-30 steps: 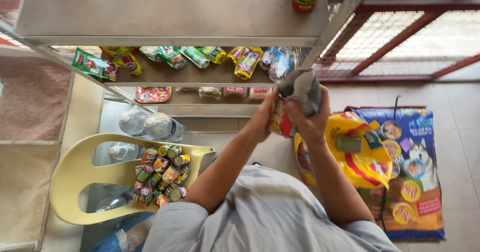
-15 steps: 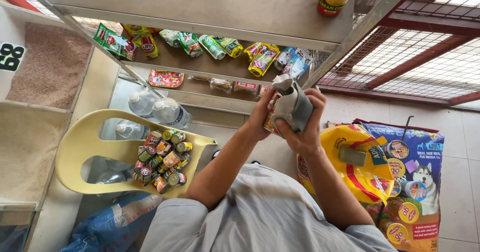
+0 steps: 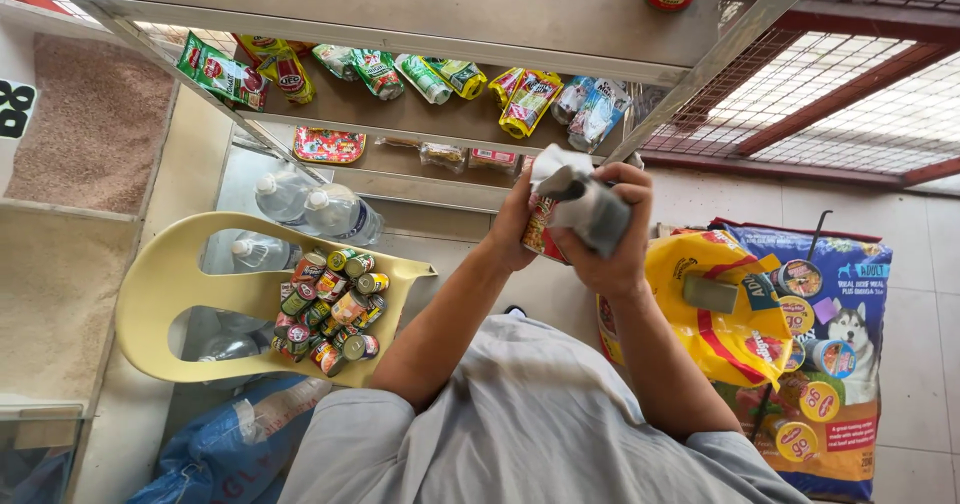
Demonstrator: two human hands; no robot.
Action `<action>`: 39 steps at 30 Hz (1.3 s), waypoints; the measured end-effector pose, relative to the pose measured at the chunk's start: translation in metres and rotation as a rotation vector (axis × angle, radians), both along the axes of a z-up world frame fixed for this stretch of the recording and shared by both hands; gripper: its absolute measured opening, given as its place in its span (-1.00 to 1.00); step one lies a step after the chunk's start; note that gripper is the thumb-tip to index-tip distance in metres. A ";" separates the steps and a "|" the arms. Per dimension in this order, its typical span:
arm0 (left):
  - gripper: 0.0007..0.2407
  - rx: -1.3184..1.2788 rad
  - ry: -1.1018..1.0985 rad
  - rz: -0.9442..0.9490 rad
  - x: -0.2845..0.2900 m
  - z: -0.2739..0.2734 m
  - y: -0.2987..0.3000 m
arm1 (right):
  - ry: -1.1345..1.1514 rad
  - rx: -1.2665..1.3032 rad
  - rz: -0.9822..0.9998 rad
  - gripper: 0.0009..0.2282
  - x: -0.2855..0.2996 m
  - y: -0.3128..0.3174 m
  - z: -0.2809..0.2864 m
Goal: Wiping canned goods with a cloth and placing them on a grocery store shelf.
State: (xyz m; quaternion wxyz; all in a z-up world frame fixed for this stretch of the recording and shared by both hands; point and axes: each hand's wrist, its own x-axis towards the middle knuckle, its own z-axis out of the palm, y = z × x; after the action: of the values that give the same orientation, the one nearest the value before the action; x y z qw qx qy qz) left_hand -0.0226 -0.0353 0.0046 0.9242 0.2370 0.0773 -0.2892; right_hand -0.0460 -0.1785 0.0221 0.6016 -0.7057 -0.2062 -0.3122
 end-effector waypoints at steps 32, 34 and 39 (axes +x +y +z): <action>-0.66 0.124 -0.146 -0.200 0.046 -0.067 0.084 | 0.369 -0.132 -0.447 -0.44 0.020 0.101 0.023; -0.66 0.135 -0.130 -0.206 0.043 -0.070 0.085 | 0.226 -0.342 -0.372 -0.23 0.010 0.110 0.028; -0.64 0.158 -0.101 -0.216 0.036 -0.074 0.078 | 0.334 -0.289 -0.350 -0.21 0.000 0.100 0.006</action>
State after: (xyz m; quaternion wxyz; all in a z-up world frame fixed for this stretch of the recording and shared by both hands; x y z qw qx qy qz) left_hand 0.0129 0.0431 -0.0693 0.8688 0.3303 0.0273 -0.3678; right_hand -0.0461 -0.0783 0.0279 0.4575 -0.8507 -0.0216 -0.2580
